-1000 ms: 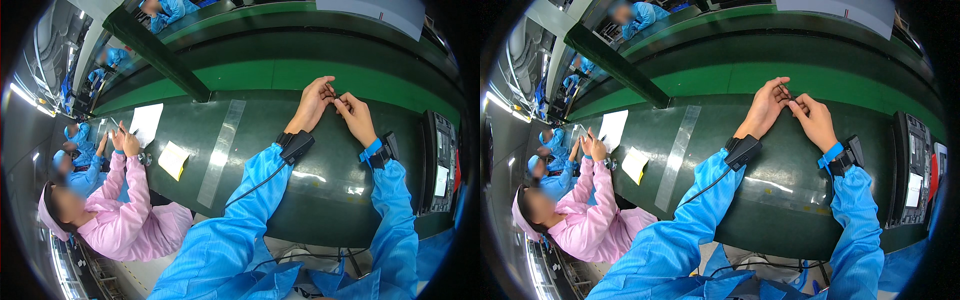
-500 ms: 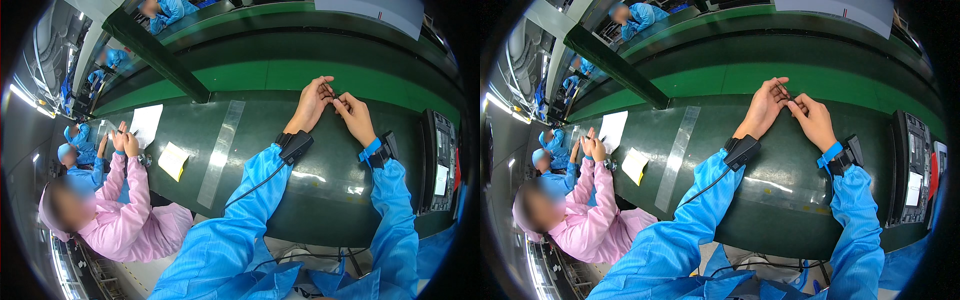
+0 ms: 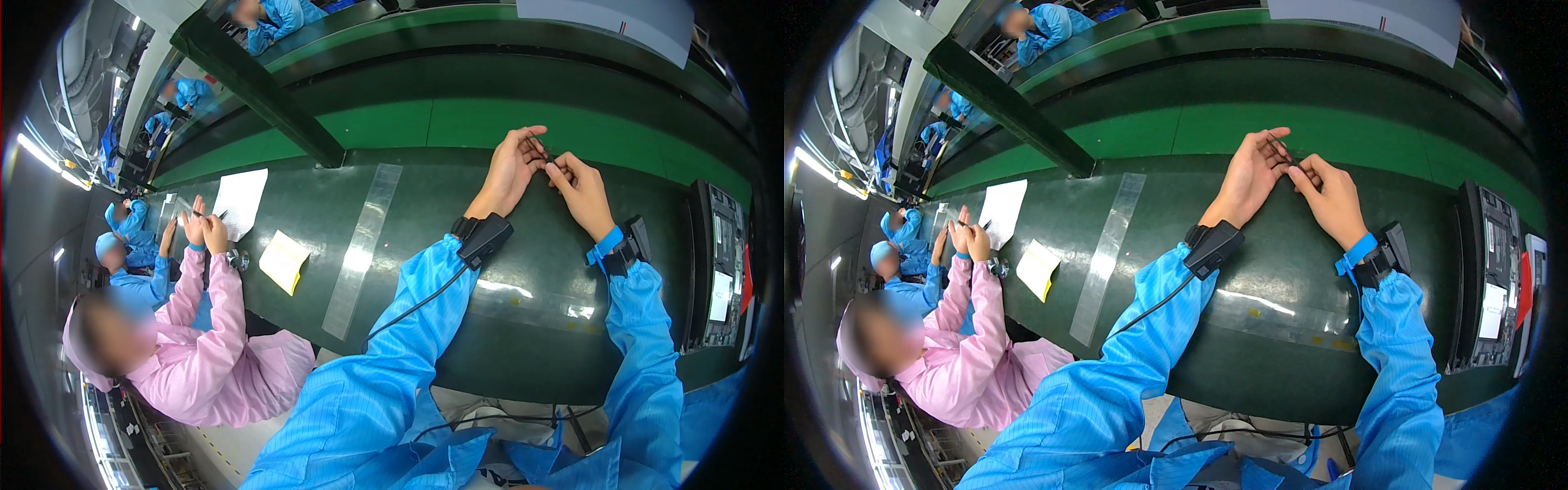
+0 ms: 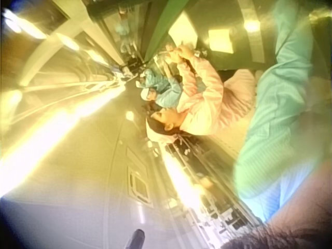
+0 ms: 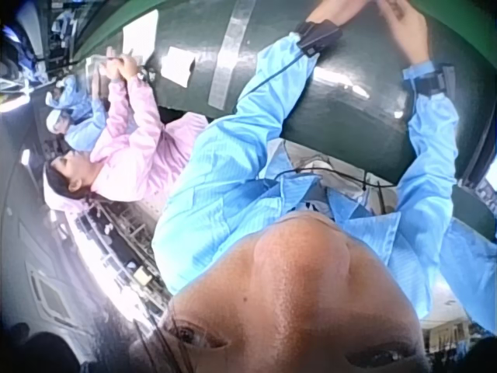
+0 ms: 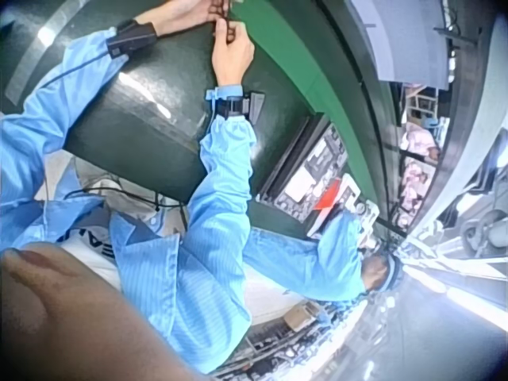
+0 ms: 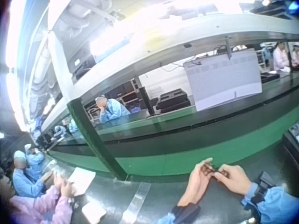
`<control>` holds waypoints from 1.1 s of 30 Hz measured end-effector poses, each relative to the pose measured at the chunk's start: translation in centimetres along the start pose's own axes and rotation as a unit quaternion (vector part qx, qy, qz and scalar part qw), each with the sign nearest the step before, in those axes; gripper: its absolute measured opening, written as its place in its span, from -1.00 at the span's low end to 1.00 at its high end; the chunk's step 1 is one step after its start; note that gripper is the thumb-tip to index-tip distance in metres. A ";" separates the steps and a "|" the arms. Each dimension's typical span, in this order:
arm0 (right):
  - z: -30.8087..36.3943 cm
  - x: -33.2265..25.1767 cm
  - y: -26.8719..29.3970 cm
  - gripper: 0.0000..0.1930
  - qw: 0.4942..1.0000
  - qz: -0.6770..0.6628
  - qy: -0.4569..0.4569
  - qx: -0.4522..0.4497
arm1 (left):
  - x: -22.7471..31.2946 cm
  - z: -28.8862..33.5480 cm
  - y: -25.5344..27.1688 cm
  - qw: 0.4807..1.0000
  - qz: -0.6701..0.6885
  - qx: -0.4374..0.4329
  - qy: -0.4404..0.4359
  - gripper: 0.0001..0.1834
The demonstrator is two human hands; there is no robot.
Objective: Manipulating and assembling small electronic components on a production line.
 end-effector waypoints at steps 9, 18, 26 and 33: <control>0.0 -0.2 0.1 -0.71 1.000 0.002 -0.005 -0.006 | 0.1 0.0 0.2 1.000 0.018 -0.007 0.001 -0.56; 0.0 -0.3 0.2 -0.70 1.000 0.006 0.001 -0.008 | 0.3 -0.4 1.0 0.990 0.137 0.013 0.029 -0.57; 0.0 -0.3 0.1 -0.72 1.000 0.012 -0.002 -0.009 | 0.5 -0.3 1.4 0.976 0.213 -0.001 0.036 -0.58; -0.1 0.1 0.1 -0.74 1.000 -0.002 -0.008 -0.005 | 0.7 -0.2 1.1 0.976 0.217 -0.014 0.026 -0.57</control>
Point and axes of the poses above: each hand's wrist, its own z-axis away from the middle knuckle, its own y-axis out of the back of the hand, x = y × z, the point moved 3 cm from there along -z, towards the middle knuckle, and after that the axes turned 8 degrees about x, right-handed, at the moved point
